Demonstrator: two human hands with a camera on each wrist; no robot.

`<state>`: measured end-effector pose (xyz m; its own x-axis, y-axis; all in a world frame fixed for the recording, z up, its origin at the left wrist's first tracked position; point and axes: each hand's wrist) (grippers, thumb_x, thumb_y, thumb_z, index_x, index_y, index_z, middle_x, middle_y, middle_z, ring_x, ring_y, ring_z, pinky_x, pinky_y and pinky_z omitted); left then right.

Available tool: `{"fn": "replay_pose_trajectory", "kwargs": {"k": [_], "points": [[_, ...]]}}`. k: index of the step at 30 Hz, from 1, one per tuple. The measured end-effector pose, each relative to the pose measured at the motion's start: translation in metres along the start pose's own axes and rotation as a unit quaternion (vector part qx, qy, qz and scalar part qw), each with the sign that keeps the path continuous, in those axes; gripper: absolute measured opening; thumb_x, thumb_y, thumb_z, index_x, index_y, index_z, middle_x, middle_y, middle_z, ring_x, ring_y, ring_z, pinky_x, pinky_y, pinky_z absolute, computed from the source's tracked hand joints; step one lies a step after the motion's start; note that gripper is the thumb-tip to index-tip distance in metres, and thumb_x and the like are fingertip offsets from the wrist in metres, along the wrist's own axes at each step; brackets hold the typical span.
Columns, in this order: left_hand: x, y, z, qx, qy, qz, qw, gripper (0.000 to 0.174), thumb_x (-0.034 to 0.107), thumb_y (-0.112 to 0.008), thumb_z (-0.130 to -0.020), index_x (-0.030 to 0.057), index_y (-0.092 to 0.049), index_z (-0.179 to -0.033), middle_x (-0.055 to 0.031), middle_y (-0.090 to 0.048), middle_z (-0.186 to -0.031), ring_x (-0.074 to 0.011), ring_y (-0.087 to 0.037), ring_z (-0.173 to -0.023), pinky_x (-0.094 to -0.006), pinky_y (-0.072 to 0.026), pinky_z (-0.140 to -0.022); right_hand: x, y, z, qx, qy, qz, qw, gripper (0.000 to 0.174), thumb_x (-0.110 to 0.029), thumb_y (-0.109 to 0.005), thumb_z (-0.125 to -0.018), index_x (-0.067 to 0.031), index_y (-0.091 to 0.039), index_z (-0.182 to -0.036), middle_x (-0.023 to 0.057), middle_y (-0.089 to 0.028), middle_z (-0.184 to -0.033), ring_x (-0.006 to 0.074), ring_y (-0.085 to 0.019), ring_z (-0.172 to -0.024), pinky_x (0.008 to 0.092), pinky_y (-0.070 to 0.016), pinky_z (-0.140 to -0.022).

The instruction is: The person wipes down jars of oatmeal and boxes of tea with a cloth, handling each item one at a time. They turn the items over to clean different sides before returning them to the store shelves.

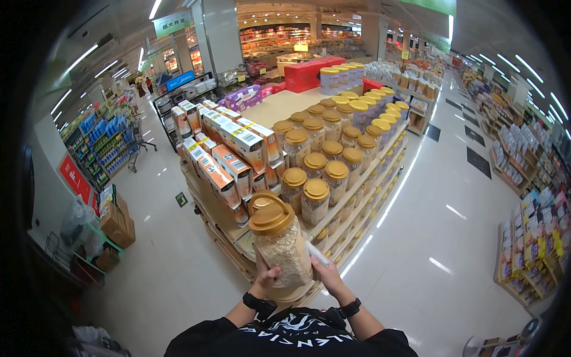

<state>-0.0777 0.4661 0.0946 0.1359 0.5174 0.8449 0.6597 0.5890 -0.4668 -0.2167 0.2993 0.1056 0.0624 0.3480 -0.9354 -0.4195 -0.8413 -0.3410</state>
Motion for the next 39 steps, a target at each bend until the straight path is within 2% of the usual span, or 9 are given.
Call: {"fn": "replay_pose_trajectory", "kwargs": {"k": [6,9,14,18,21,22,25,28,39], "points": [[0.003,0.0,-0.001,0.04,-0.033,0.055,0.997,0.121,0.04,-0.078,-0.074,0.0151,-0.007,-0.169,-0.0145,-0.037,-0.16,-0.0321,-0.043,-0.144,-0.0437,-0.0353,-0.12,-0.032,-0.008,0.007,-0.025,0.133,0.325,0.936,0.055,-0.03,-0.054,-0.109,0.0023,-0.048,-0.153,0.0194,-0.059,-0.147,0.0268,-0.055,-0.137,0.0362,-0.039,-0.116],[0.002,-0.002,0.001,0.051,-0.041,0.049,0.997,0.105,0.047,-0.072,-0.081,0.0075,-0.019,-0.163,-0.0152,-0.044,-0.155,-0.0298,-0.049,-0.14,-0.0428,-0.0398,-0.118,-0.035,-0.038,0.022,0.015,0.214,0.285,0.934,0.057,-0.029,-0.053,-0.109,0.0026,-0.044,-0.156,0.0234,-0.051,-0.155,0.0329,-0.045,-0.146,0.0398,-0.0296,-0.122],[0.002,-0.002,0.005,-0.007,0.0,0.067,0.998,0.103,0.047,-0.071,-0.082,0.0057,-0.022,-0.162,-0.0165,-0.045,-0.154,-0.0293,-0.05,-0.139,-0.0429,-0.0423,-0.116,-0.047,-0.048,0.008,-0.073,0.334,0.366,0.866,0.07,-0.025,-0.053,-0.109,0.0001,-0.021,-0.165,0.0225,-0.013,-0.174,0.037,-0.013,-0.162,0.0443,-0.0136,-0.129],[-0.004,-0.004,0.017,-0.025,0.052,0.084,0.995,0.11,0.042,-0.073,-0.078,0.0076,-0.015,-0.165,-0.0179,-0.041,-0.157,-0.031,-0.049,-0.141,-0.0434,-0.0404,-0.118,-0.066,-0.051,-0.017,-0.037,0.362,0.3,0.882,0.067,-0.029,-0.053,-0.11,0.003,-0.027,-0.163,0.0221,-0.022,-0.172,0.0355,-0.021,-0.16,0.0428,-0.017,-0.128],[-0.006,-0.003,0.023,-0.018,0.085,0.128,0.988,0.111,0.043,-0.074,-0.078,0.0063,-0.016,-0.165,-0.0175,-0.042,-0.156,-0.0307,-0.05,-0.139,-0.0432,-0.0416,-0.117,-0.054,-0.039,-0.034,-0.058,0.288,0.182,0.938,0.062,-0.028,-0.05,-0.111,0.0031,-0.031,-0.161,0.0188,-0.026,-0.172,0.0272,-0.022,-0.16,0.0385,-0.0164,-0.128],[-0.006,-0.001,0.024,-0.015,0.098,0.146,0.984,0.111,0.043,-0.074,-0.077,0.006,-0.016,-0.165,-0.0173,-0.042,-0.156,-0.0306,-0.05,-0.139,-0.0432,-0.0418,-0.117,-0.04,-0.036,-0.037,-0.03,0.247,0.13,0.96,0.055,-0.027,-0.05,-0.112,0.0029,-0.039,-0.158,0.0142,-0.041,-0.164,0.0221,-0.035,-0.153,0.0341,-0.0258,-0.125],[-0.009,0.01,0.026,-0.012,0.077,0.122,0.989,0.112,0.044,-0.074,-0.077,0.0054,-0.016,-0.165,-0.0166,-0.043,-0.155,-0.0301,-0.05,-0.139,-0.0428,-0.0408,-0.117,-0.012,-0.014,-0.038,-0.031,0.022,0.035,0.999,0.051,-0.026,-0.052,-0.112,0.001,-0.044,-0.155,0.0103,-0.055,-0.153,0.0193,-0.05,-0.142,0.0313,-0.0379,-0.118],[-0.004,0.018,0.022,-0.025,0.058,0.088,0.994,0.115,0.046,-0.076,-0.075,0.0057,-0.016,-0.165,-0.0165,-0.042,-0.156,-0.0298,-0.047,-0.141,-0.0428,-0.0382,-0.119,0.042,0.003,-0.04,-0.032,-0.017,-0.074,0.997,0.048,-0.023,-0.051,-0.111,0.0004,-0.047,-0.152,0.0119,-0.064,-0.142,0.0223,-0.066,-0.124,0.0369,-0.0505,-0.11],[0.014,0.004,0.022,-0.045,0.091,0.058,0.993,0.131,0.053,-0.08,-0.067,0.0043,-0.01,-0.167,-0.0165,-0.035,-0.161,-0.03,-0.04,-0.146,-0.0424,-0.0326,-0.121,0.054,-0.014,-0.011,-0.069,-0.221,-0.216,0.948,0.056,-0.038,-0.04,-0.112,-0.0005,-0.046,-0.154,0.0163,-0.058,-0.15,0.029,-0.061,-0.132,0.046,-0.0488,-0.114]]}}
Point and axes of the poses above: each hand's wrist, its own z-axis away from the middle knuckle, its own y-axis out of the back of the hand, x = y × z
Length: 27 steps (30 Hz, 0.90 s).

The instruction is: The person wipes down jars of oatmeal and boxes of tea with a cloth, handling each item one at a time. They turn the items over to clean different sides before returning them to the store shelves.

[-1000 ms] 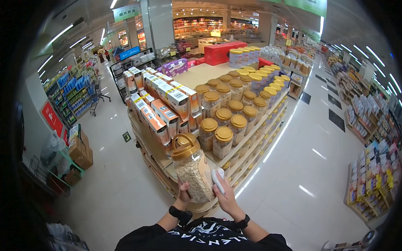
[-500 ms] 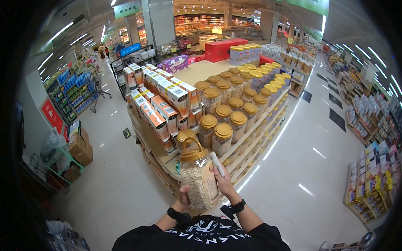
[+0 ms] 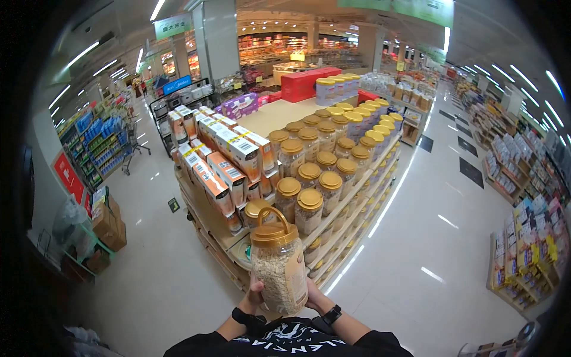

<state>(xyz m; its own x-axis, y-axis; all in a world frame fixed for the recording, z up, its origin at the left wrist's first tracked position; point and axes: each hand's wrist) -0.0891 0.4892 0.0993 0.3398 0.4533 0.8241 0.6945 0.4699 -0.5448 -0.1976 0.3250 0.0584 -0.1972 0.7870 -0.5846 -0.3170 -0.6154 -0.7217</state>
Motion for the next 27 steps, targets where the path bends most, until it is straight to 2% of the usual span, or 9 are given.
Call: {"fn": "replay_pose_trajectory", "kwargs": {"k": [5,7,10,13,17,20,23,26,27], "points": [[-0.008,-0.006,-0.006,0.005,-0.006,-0.011,1.0,0.12,0.05,-0.078,-0.072,0.003,-0.018,-0.165,-0.0162,-0.04,-0.159,-0.0289,-0.043,-0.145,-0.0415,-0.0336,-0.121,0.0,-0.011,0.009,0.003,0.023,-0.085,0.996,0.059,-0.042,-0.038,-0.112,-0.0009,-0.046,-0.154,0.0179,-0.057,-0.151,0.0313,-0.06,-0.134,0.0471,-0.0485,-0.114],[0.009,-0.023,-0.013,0.014,-0.053,0.011,0.998,0.105,0.041,-0.079,-0.079,0.0036,-0.026,-0.161,-0.0147,-0.048,-0.154,-0.0275,-0.051,-0.14,-0.0403,-0.04,-0.118,-0.004,-0.013,0.012,0.022,0.055,-0.075,0.995,0.059,-0.042,-0.038,-0.112,-0.001,-0.047,-0.153,0.018,-0.057,-0.151,0.0318,-0.06,-0.134,0.0473,-0.0482,-0.115],[0.027,-0.038,-0.019,0.053,-0.068,-0.026,0.996,0.1,0.028,-0.081,-0.082,0.0039,-0.025,-0.162,-0.0134,-0.047,-0.154,-0.0259,-0.049,-0.141,-0.0391,-0.0372,-0.12,-0.009,0.006,0.004,-0.009,0.103,-0.076,0.992,0.057,-0.041,-0.038,-0.112,-0.0016,-0.048,-0.153,0.017,-0.057,-0.151,0.0301,-0.06,-0.133,0.0456,-0.0485,-0.114],[0.041,-0.049,-0.023,0.036,-0.102,-0.106,0.988,0.099,0.015,-0.087,-0.08,0.0041,-0.027,-0.159,-0.012,-0.05,-0.148,-0.0236,-0.051,-0.137,-0.0385,-0.0395,-0.117,-0.022,0.001,0.006,0.051,0.17,-0.039,0.983,0.052,-0.036,-0.041,-0.112,-0.0002,-0.052,-0.148,0.0155,-0.063,-0.143,0.0271,-0.065,-0.127,0.0414,-0.0513,-0.11],[0.021,-0.028,-0.029,0.116,-0.031,-0.08,0.99,0.09,0.015,-0.088,-0.079,0.009,-0.034,-0.151,-0.011,-0.054,-0.141,-0.0236,-0.055,-0.131,-0.0389,-0.0465,-0.111,-0.017,0.017,-0.005,0.126,0.234,0.045,0.963,0.045,-0.031,-0.05,-0.11,0.0037,-0.061,-0.137,0.0124,-0.071,-0.127,0.0218,-0.07,-0.114,0.0336,-0.0536,-0.1],[0.013,-0.017,-0.025,0.125,-0.006,-0.005,0.992,0.089,0.015,-0.088,-0.079,0.0087,-0.036,-0.15,-0.0109,-0.055,-0.139,-0.0231,-0.056,-0.129,-0.0381,-0.047,-0.11,-0.021,-0.001,0.005,0.224,0.233,0.103,0.941,0.046,-0.034,-0.049,-0.111,0.001,-0.061,-0.137,0.0112,-0.069,-0.13,0.0205,-0.067,-0.119,0.0339,-0.0536,-0.101],[0.02,-0.018,-0.018,0.079,-0.017,-0.017,0.997,0.089,0.016,-0.09,-0.075,0.0069,-0.039,-0.148,-0.0105,-0.056,-0.138,-0.0228,-0.057,-0.128,-0.0379,-0.0472,-0.11,-0.037,-0.014,0.008,0.179,0.277,0.139,0.934,0.047,-0.035,-0.055,-0.109,0.0022,-0.061,-0.137,0.0123,-0.069,-0.129,0.0196,-0.066,-0.118,0.033,-0.0543,-0.099],[0.033,-0.028,-0.015,0.012,-0.029,-0.106,0.994,0.098,0.016,-0.094,-0.069,0.0047,-0.039,-0.15,-0.0107,-0.056,-0.139,-0.0232,-0.057,-0.129,-0.0381,-0.0468,-0.111,-0.064,-0.039,0.016,0.134,0.308,0.105,0.936,0.048,-0.034,-0.057,-0.108,0.0026,-0.06,-0.138,0.012,-0.069,-0.129,0.0186,-0.066,-0.118,0.0333,-0.0534,-0.101],[0.028,-0.023,-0.016,0.002,-0.019,-0.133,0.991,0.11,0.016,-0.098,-0.064,0.0026,-0.036,-0.153,-0.0115,-0.055,-0.142,-0.0237,-0.055,-0.131,-0.0383,-0.0452,-0.113,-0.07,-0.039,0.015,0.128,0.309,0.1,0.937,0.048,-0.034,-0.057,-0.108,0.0029,-0.059,-0.139,0.0118,-0.069,-0.13,0.0181,-0.065,-0.118,0.0327,-0.0516,-0.103]]}}
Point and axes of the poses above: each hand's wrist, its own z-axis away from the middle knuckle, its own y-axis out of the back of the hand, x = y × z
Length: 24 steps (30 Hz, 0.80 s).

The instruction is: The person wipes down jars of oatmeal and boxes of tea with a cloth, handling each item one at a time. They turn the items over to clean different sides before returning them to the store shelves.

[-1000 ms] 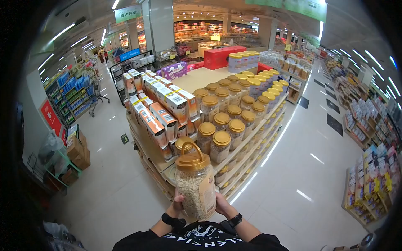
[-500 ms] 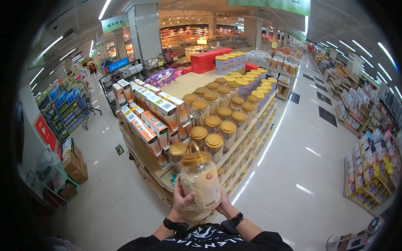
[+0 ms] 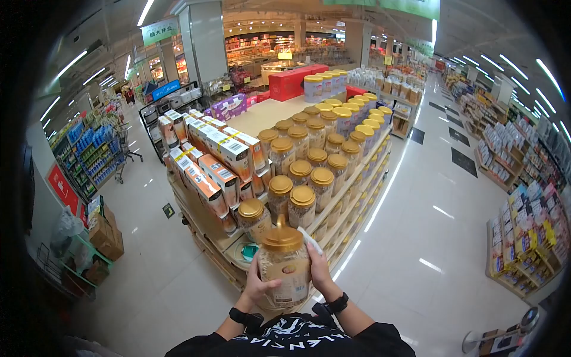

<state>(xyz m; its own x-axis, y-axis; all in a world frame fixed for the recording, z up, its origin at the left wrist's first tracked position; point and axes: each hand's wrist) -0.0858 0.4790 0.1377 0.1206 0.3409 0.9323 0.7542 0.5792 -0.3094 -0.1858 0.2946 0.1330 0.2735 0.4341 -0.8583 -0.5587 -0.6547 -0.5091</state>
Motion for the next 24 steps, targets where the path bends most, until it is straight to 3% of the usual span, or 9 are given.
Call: {"fn": "replay_pose_trajectory", "kwargs": {"k": [3,7,11,13,14,17,18,22,24], "points": [[-0.003,-0.004,0.004,-0.002,-0.037,-0.058,0.998,0.117,0.017,-0.1,-0.061,0.0015,-0.033,-0.156,-0.012,-0.054,-0.145,-0.0239,-0.054,-0.134,-0.0383,-0.0432,-0.115,-0.023,-0.015,0.009,0.036,0.04,0.092,0.994,0.049,-0.035,-0.054,-0.11,0.0024,-0.059,-0.14,0.011,-0.068,-0.132,0.0183,-0.064,-0.12,0.0323,-0.0499,-0.105],[-0.003,-0.004,0.005,0.025,-0.038,-0.048,0.998,0.118,0.019,-0.101,-0.061,0.0001,-0.033,-0.156,-0.0121,-0.053,-0.146,-0.0243,-0.053,-0.135,-0.0385,-0.0416,-0.117,-0.018,-0.021,0.015,-0.01,0.182,0.172,0.968,0.054,-0.033,-0.048,-0.113,0.0059,-0.05,-0.149,0.0172,-0.058,-0.148,0.0244,-0.053,-0.139,0.0364,-0.0403,-0.116],[-0.002,0.001,0.004,0.083,-0.078,-0.066,0.991,0.117,0.019,-0.1,-0.062,0.0003,-0.034,-0.156,-0.0119,-0.053,-0.145,-0.0243,-0.053,-0.135,-0.0382,-0.0417,-0.116,-0.013,-0.035,0.033,-0.025,0.383,0.332,0.862,0.051,-0.029,-0.048,-0.112,0.0025,-0.05,-0.152,0.0234,-0.048,-0.158,0.0393,-0.038,-0.152,0.0463,-0.0292,-0.124],[-0.002,0.007,0.0,0.113,-0.089,-0.057,0.988,0.113,0.02,-0.099,-0.063,0.0004,-0.035,-0.154,-0.0116,-0.054,-0.144,-0.0243,-0.053,-0.134,-0.0379,-0.0424,-0.115,0.001,-0.031,0.038,-0.056,0.433,0.411,0.8,0.049,-0.028,-0.05,-0.111,0.0003,-0.053,-0.151,0.0249,-0.046,-0.16,0.0459,-0.034,-0.153,0.0506,-0.026,-0.125],[-0.003,0.011,-0.001,0.128,-0.088,-0.045,0.987,0.111,0.02,-0.099,-0.064,0.0005,-0.036,-0.153,-0.0115,-0.055,-0.143,-0.0244,-0.054,-0.133,-0.0378,-0.043,-0.114,0.006,-0.029,0.042,-0.087,0.422,0.425,0.796,0.048,-0.024,-0.059,-0.105,-0.0036,-0.057,-0.149,0.022,-0.047,-0.159,0.0498,-0.034,-0.152,0.0555,-0.0276,-0.124],[0.008,0.007,-0.003,0.173,-0.116,0.007,0.978,0.1,0.019,-0.096,-0.067,0.0011,-0.041,-0.148,-0.0107,-0.058,-0.136,-0.0242,-0.058,-0.126,-0.0373,-0.0463,-0.11,0.015,-0.02,0.051,-0.184,0.44,0.524,0.706,0.052,-0.019,-0.066,-0.097,-0.0053,-0.059,-0.147,0.0189,-0.05,-0.158,0.0484,-0.035,-0.152,0.0569,-0.0303,-0.123],[0.01,0.009,-0.004,0.186,-0.11,0.002,0.976,0.098,0.019,-0.096,-0.066,0.0012,-0.042,-0.147,-0.0105,-0.058,-0.135,-0.0241,-0.059,-0.124,-0.0372,-0.0467,-0.109,0.018,-0.018,0.052,-0.186,0.443,0.52,0.706,0.053,-0.02,-0.073,-0.093,-0.0032,-0.063,-0.142,0.0172,-0.056,-0.154,0.0491,-0.037,-0.151,0.0561,-0.0315,-0.122],[0.011,0.016,-0.002,0.218,-0.119,-0.019,0.969,0.095,0.017,-0.094,-0.066,0.0016,-0.044,-0.146,-0.0103,-0.059,-0.132,-0.0237,-0.06,-0.122,-0.0374,-0.0476,-0.108,0.04,0.01,0.029,-0.146,0.461,0.471,0.738,0.043,-0.015,-0.068,-0.096,-0.003,-0.067,-0.137,0.0189,-0.062,-0.146,0.0455,-0.051,-0.141,0.0545,-0.0379,-0.119],[0.015,0.011,0.002,0.217,-0.114,-0.002,0.97,0.095,0.017,-0.094,-0.067,0.0018,-0.044,-0.146,-0.0102,-0.06,-0.132,-0.0238,-0.06,-0.122,-0.0374,-0.0477,-0.108,0.047,0.017,0.022,-0.066,0.353,0.431,0.828,0.039,-0.019,-0.067,-0.101,-0.0012,-0.067,-0.135,0.0222,-0.064,-0.14,0.0387,-0.059,-0.133,0.0454,-0.0446,-0.112]]}}
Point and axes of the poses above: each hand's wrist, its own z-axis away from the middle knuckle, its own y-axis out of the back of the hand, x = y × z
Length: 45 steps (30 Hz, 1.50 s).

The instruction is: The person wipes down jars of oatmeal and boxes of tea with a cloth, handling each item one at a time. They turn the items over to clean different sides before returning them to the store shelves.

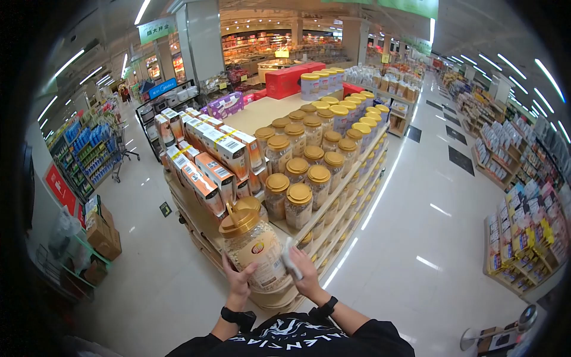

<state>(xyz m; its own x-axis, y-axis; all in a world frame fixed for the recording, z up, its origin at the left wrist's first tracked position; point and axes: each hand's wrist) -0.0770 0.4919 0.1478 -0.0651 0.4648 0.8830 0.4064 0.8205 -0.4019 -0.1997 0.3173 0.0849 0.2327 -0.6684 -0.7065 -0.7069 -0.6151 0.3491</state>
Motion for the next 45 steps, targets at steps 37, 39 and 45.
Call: {"fn": "replay_pose_trajectory", "kwargs": {"k": [37,39,45], "points": [[-0.043,0.027,0.007,-0.145,0.245,0.25,0.925,0.095,0.06,-0.066,-0.096,0.0039,-0.026,-0.161,-0.0163,-0.046,-0.155,-0.0267,-0.052,-0.139,-0.0413,-0.0455,-0.115,-0.062,0.005,-0.051,-0.136,-0.06,-0.237,0.96,0.066,-0.032,-0.05,-0.11,-0.0043,-0.027,-0.166,0.0142,-0.017,-0.176,0.0307,-0.013,-0.162,0.0404,-0.0089,-0.129],[-0.031,0.024,0.013,-0.188,0.242,0.29,0.906,0.099,0.07,-0.06,-0.096,0.0029,-0.028,-0.161,-0.0181,-0.047,-0.156,-0.0286,-0.053,-0.14,-0.0433,-0.0462,-0.116,-0.057,0.004,-0.064,-0.151,-0.024,-0.219,0.964,0.064,-0.025,-0.052,-0.109,-0.0035,-0.029,-0.165,0.0162,-0.018,-0.175,0.0311,-0.01,-0.163,0.0429,-0.0073,-0.129],[-0.019,0.023,0.02,-0.115,0.259,0.258,0.924,0.11,0.082,-0.056,-0.089,0.0019,-0.033,-0.16,-0.017,-0.052,-0.153,-0.0296,-0.058,-0.134,-0.0447,-0.05,-0.112,-0.044,-0.02,-0.082,-0.107,-0.142,-0.311,0.933,0.059,-0.023,-0.051,-0.111,-0.0025,-0.033,-0.163,0.013,-0.025,-0.173,0.026,-0.02,-0.16,0.0368,-0.0151,-0.128]]}}
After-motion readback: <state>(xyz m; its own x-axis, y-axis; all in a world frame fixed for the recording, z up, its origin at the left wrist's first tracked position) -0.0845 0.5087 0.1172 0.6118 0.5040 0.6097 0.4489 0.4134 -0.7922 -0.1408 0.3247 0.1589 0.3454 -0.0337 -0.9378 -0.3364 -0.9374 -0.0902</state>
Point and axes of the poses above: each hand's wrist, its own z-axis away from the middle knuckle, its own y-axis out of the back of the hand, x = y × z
